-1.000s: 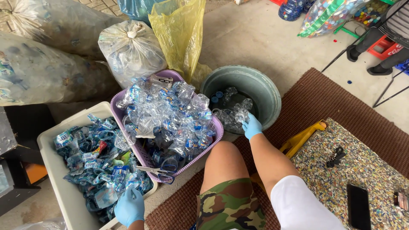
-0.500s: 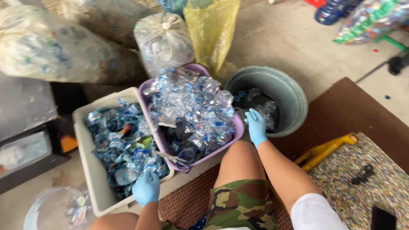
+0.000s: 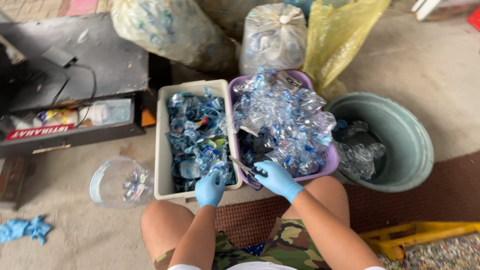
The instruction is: Sorting plastic bottles by removing labels with scissors and placing them into separate bins
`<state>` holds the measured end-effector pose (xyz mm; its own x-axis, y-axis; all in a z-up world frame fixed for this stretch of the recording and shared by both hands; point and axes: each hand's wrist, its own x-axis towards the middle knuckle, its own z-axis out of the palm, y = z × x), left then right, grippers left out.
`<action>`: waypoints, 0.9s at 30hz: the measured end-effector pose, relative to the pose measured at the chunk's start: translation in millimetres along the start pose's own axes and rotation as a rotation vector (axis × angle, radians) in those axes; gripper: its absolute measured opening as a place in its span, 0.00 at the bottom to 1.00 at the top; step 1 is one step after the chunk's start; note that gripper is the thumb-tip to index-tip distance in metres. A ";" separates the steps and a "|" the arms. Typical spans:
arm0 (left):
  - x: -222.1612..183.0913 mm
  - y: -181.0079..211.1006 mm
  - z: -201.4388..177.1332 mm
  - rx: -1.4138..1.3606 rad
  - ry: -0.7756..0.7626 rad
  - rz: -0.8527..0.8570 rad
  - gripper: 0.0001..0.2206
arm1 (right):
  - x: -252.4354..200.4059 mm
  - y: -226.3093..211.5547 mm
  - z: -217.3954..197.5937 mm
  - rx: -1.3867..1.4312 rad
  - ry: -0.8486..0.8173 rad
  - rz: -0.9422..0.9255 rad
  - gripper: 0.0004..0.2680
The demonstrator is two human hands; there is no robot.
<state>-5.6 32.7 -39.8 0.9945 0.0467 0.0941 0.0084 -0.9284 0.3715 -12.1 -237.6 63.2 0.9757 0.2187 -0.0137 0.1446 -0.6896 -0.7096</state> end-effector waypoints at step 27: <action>18.7 103.0 -14.5 -0.277 0.254 0.576 0.04 | 2.5 38.8 16.2 0.502 0.485 0.558 0.11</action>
<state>12.3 -56.7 13.6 0.7767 -0.3099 0.5484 -0.5751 -0.7040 0.4167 -6.7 -252.7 24.2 0.8609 -0.4534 -0.2309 -0.3504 -0.1993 -0.9151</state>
